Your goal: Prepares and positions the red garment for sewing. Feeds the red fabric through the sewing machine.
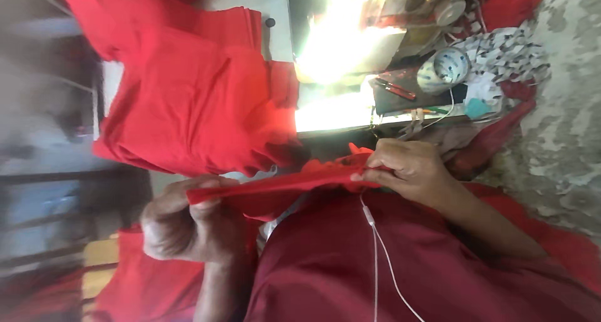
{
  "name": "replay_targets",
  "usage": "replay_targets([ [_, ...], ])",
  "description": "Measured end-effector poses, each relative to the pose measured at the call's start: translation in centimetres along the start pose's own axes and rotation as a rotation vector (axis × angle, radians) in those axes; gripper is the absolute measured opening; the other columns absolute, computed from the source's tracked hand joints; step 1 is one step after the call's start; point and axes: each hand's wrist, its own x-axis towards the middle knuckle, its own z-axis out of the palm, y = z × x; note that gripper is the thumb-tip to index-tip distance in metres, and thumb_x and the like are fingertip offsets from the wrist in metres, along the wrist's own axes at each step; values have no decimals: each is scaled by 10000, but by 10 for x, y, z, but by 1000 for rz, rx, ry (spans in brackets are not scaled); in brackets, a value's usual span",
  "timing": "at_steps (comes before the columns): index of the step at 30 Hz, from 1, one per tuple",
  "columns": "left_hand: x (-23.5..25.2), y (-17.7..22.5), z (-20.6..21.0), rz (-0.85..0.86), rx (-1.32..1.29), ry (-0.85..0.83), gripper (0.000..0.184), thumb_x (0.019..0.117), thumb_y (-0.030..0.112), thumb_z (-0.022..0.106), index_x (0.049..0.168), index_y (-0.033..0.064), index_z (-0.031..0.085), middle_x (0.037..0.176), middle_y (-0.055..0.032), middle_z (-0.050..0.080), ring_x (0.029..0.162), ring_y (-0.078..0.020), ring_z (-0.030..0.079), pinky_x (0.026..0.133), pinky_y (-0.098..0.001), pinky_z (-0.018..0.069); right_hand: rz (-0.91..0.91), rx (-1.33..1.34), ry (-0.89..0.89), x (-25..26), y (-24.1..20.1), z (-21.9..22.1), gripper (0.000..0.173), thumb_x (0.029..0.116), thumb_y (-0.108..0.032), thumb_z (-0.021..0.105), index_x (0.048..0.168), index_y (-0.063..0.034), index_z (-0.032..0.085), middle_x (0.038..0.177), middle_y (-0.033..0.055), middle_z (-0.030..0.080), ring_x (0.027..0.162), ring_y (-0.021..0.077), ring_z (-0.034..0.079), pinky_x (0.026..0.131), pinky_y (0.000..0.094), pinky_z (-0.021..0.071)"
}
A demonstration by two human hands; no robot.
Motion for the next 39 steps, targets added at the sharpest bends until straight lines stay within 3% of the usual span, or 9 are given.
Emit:
replay_targets([
  [8,-4,-10,-2,7,-6,57,129,1049,293,589,1086,254,706,1010,137,741,890,-3,704,770,-196,586,43,-68,56,4,-6,2,204,914,-123,713,777,8,637,714,53,567,623,43,516,544,140,402],
  [12,-6,1,-4,59,60,12,150,1059,303,568,1101,279,710,1032,152,748,923,-4,711,788,-192,590,187,36,40,6,-2,6,149,923,-125,711,894,9,652,808,57,648,702,-10,565,642,98,450],
  [16,-6,-3,-8,0,35,68,132,1048,296,587,1083,275,712,1011,153,744,900,3,707,784,-193,587,140,92,50,9,-1,8,152,940,-120,708,920,30,695,876,82,694,799,2,630,733,107,502],
  [20,-6,-8,-6,-29,-6,106,130,1034,285,611,1089,251,724,1004,147,744,882,13,700,774,-186,584,85,14,62,13,-2,11,153,945,-122,698,881,17,699,824,72,687,722,25,628,648,133,507],
  [26,-5,-13,-7,-60,31,114,118,1034,287,609,1083,259,713,1005,174,729,900,41,682,796,-172,568,19,-16,97,15,6,13,222,949,-142,705,824,40,681,744,105,670,659,47,603,605,146,461],
  [33,-7,-35,-3,-260,-34,221,137,1030,130,576,1003,211,683,921,138,704,845,4,671,776,-203,570,-81,-281,114,21,6,17,274,978,-187,674,796,17,671,679,117,628,565,167,596,482,265,436],
  [39,-6,-37,0,-231,-31,235,85,1012,162,628,1003,201,703,920,133,715,851,5,676,781,-201,572,-61,-345,103,23,10,18,283,990,-195,657,803,16,677,673,110,617,546,184,585,461,284,425],
])
